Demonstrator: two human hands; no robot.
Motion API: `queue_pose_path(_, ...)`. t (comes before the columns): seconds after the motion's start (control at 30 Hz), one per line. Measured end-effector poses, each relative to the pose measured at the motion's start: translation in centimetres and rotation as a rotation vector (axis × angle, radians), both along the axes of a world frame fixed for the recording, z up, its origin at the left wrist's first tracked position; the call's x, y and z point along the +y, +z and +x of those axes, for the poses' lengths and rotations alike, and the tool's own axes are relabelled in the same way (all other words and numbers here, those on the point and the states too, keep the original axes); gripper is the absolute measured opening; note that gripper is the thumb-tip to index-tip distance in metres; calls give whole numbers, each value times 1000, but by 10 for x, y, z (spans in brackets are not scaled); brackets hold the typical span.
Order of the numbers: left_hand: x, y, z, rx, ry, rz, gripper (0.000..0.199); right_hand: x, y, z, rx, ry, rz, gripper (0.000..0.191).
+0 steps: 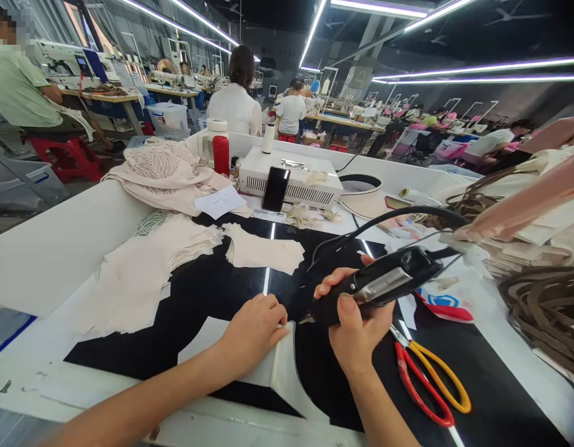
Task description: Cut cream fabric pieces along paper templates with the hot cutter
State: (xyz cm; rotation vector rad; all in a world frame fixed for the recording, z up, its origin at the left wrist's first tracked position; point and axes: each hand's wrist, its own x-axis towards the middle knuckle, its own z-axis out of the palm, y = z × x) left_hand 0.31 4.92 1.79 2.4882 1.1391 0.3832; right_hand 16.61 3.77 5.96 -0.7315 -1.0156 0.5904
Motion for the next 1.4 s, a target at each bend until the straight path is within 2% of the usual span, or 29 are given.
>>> queue_pose_path(0.17,0,-1,-4,-73,16,-112,8,5,-8,1,-8,26,2,49)
queue_pose_path(0.33,1,0,-4,-102,14,-147,8,10,-10,1,37,58,23,47)
queue_pose_path(0.53,1,-3,-5,-120,26,-129,9,12,-5,-3,96,94,18,46)
queue_pose_path(0.67,0,-5,-6,-138,23,-114,19,10,-2,-4,118,104,8,49)
queue_pose_path(0.93,0,-4,-6,-120,49,-113,19,10,-10,-3,102,143,39,48)
queue_pose_path(1.03,-3,-3,-6,-104,40,-41,16,10,-12,-3,81,134,30,47)
queue_pose_path(1.13,-7,-2,-4,-85,-44,108,6,9,-12,-3,55,128,22,47)
queue_pose_path(1.27,-15,-7,-2,-57,-262,351,23,7,-13,-2,35,134,23,48)
queue_pose_path(1.4,-23,-16,-6,87,-379,437,26,7,-13,-3,36,139,33,46)
